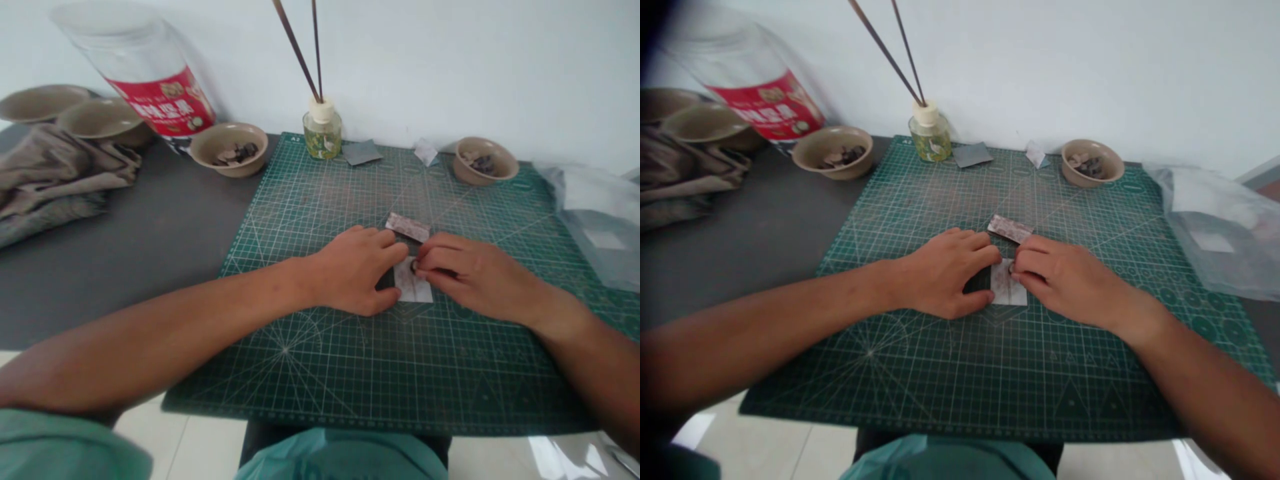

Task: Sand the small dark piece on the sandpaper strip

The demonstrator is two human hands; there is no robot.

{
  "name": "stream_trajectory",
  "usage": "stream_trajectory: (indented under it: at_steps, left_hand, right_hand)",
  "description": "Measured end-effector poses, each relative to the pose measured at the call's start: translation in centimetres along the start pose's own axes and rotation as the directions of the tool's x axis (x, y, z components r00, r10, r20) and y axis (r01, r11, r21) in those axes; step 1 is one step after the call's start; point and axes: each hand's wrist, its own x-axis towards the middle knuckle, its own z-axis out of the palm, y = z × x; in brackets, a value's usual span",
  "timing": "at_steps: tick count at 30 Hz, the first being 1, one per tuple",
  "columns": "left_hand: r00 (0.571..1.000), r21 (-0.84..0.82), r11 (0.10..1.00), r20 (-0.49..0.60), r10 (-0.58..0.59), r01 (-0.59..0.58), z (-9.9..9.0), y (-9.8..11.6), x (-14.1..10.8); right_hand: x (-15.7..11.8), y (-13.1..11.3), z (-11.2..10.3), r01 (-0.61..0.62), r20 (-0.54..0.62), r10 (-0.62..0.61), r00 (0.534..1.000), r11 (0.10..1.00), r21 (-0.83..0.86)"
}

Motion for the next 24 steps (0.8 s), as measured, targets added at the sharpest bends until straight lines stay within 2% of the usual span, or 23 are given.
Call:
stream_trajectory:
  at_steps: [3,5,10,12,14,16,21,24]
  left_hand:
    - [1.000,-0.017,1.000,0.005,0.001,-0.001,-0.04,0.02,0.00]
    - [1.000,-0.032,1.000,0.008,-0.001,0.001,-0.05,0.03,0.02]
    - [1.000,-0.013,1.000,0.005,0.004,-0.004,0.02,-0.01,0.04]
    - [1.000,-0.010,1.000,-0.007,0.010,-0.010,0.06,-0.04,0.00]
    - [1.000,-0.013,1.000,-0.017,0.016,-0.016,0.09,-0.07,-0.05]
    - [1.000,-0.021,1.000,-0.016,0.015,-0.016,0.10,-0.09,-0.07]
    - [1.000,-0.007,1.000,-0.016,0.012,-0.012,0.08,-0.05,-0.07]
    - [1.000,-0.009,1.000,-0.021,0.014,-0.014,0.07,0.01,-0.07]
  right_hand:
    - [-0.11,-0.24,-0.07,0.053,0.063,-0.059,0.996,0.994,0.096]
    - [-0.01,-0.58,0.23,0.082,0.063,-0.088,0.994,0.992,0.101]
    - [0.17,-0.38,0.36,0.002,-0.032,-0.002,0.999,1.000,0.001]
    - [0.04,-0.28,0.06,0.007,0.007,-0.008,1.000,0.999,0.042]
    - [-0.03,-0.45,-0.05,0.054,0.066,-0.062,0.996,0.993,0.106]
    - [0.02,-0.70,0.09,0.088,0.076,-0.098,0.992,0.988,0.129]
    - [0.11,-0.41,0.15,-0.014,-0.015,0.015,1.000,0.999,0.033]
    - [0.00,-0.45,-0.10,0.010,0.055,-0.015,0.998,0.995,0.101]
